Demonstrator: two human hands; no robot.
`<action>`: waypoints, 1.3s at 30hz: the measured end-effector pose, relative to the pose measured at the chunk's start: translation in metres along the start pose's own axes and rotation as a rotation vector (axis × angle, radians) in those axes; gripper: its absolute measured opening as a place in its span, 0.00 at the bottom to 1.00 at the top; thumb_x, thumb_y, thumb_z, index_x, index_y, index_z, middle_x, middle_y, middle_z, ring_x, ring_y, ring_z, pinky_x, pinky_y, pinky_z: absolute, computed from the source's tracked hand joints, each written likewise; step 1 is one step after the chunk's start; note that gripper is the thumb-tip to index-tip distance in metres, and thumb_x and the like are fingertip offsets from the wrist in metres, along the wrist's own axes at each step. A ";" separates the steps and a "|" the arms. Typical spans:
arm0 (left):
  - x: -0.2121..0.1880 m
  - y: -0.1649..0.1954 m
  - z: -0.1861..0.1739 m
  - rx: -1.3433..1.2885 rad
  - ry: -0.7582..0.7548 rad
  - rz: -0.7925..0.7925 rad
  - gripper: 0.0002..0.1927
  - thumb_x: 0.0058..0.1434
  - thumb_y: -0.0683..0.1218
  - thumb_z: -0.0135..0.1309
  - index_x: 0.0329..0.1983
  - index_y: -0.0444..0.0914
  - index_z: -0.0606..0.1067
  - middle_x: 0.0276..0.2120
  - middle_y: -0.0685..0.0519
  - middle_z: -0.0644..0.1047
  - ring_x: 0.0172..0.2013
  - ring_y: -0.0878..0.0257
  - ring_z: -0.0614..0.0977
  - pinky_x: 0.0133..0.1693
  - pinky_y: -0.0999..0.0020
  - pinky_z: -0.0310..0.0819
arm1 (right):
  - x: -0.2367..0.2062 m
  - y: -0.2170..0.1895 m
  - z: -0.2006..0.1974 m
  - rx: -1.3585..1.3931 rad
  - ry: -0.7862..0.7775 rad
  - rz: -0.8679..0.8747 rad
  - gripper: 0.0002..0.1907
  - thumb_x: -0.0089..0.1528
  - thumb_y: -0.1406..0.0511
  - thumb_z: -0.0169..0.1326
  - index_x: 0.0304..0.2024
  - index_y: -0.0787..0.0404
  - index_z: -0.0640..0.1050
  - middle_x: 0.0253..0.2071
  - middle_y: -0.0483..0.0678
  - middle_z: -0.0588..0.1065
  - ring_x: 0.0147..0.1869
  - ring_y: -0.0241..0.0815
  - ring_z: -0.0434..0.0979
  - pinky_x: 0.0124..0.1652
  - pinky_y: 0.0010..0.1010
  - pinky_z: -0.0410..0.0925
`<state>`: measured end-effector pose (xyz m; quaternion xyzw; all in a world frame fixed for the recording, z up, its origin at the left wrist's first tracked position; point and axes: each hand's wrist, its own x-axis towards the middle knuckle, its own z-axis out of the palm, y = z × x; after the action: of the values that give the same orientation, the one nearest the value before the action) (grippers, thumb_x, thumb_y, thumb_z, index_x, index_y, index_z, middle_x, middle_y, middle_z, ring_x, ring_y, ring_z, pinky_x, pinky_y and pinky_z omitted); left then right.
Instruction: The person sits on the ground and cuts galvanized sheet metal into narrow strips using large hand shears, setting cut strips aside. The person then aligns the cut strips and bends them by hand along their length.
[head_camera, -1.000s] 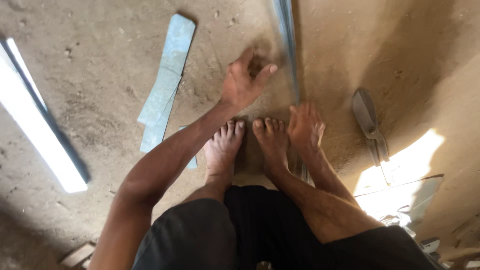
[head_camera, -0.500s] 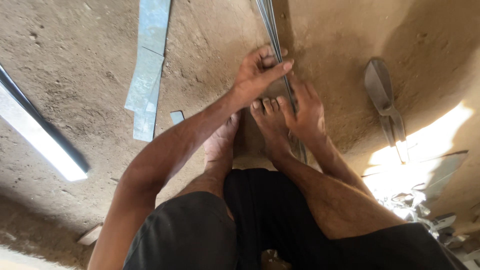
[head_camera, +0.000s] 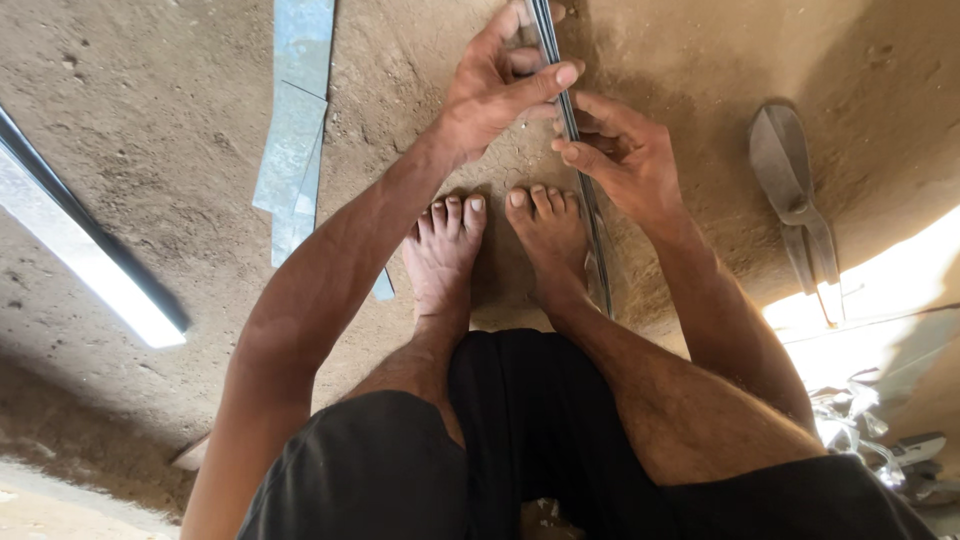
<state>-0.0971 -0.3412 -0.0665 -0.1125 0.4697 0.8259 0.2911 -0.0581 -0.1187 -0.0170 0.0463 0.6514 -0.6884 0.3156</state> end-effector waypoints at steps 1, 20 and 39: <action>0.000 -0.001 -0.001 -0.001 -0.001 -0.009 0.35 0.67 0.46 0.66 0.71 0.37 0.61 0.36 0.52 0.84 0.40 0.62 0.88 0.41 0.64 0.91 | -0.002 0.000 0.000 0.006 0.012 0.022 0.27 0.68 0.74 0.60 0.68 0.72 0.68 0.58 0.60 0.77 0.59 0.46 0.82 0.55 0.33 0.78; 0.004 -0.017 -0.012 -0.105 -0.112 0.070 0.27 0.72 0.40 0.64 0.68 0.36 0.64 0.46 0.41 0.84 0.46 0.54 0.89 0.50 0.57 0.93 | -0.002 0.002 0.002 -0.036 0.033 0.011 0.28 0.67 0.74 0.62 0.68 0.72 0.69 0.59 0.61 0.78 0.58 0.48 0.83 0.50 0.31 0.80; 0.002 -0.016 -0.020 -0.105 -0.184 0.060 0.24 0.74 0.40 0.62 0.67 0.39 0.66 0.54 0.42 0.83 0.51 0.55 0.88 0.54 0.59 0.90 | 0.000 -0.008 0.008 0.033 0.041 0.011 0.25 0.67 0.72 0.63 0.66 0.67 0.74 0.55 0.52 0.79 0.57 0.38 0.81 0.55 0.30 0.78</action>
<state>-0.0913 -0.3507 -0.0894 -0.0369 0.4003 0.8645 0.3018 -0.0596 -0.1261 -0.0089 0.0692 0.6459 -0.6964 0.3050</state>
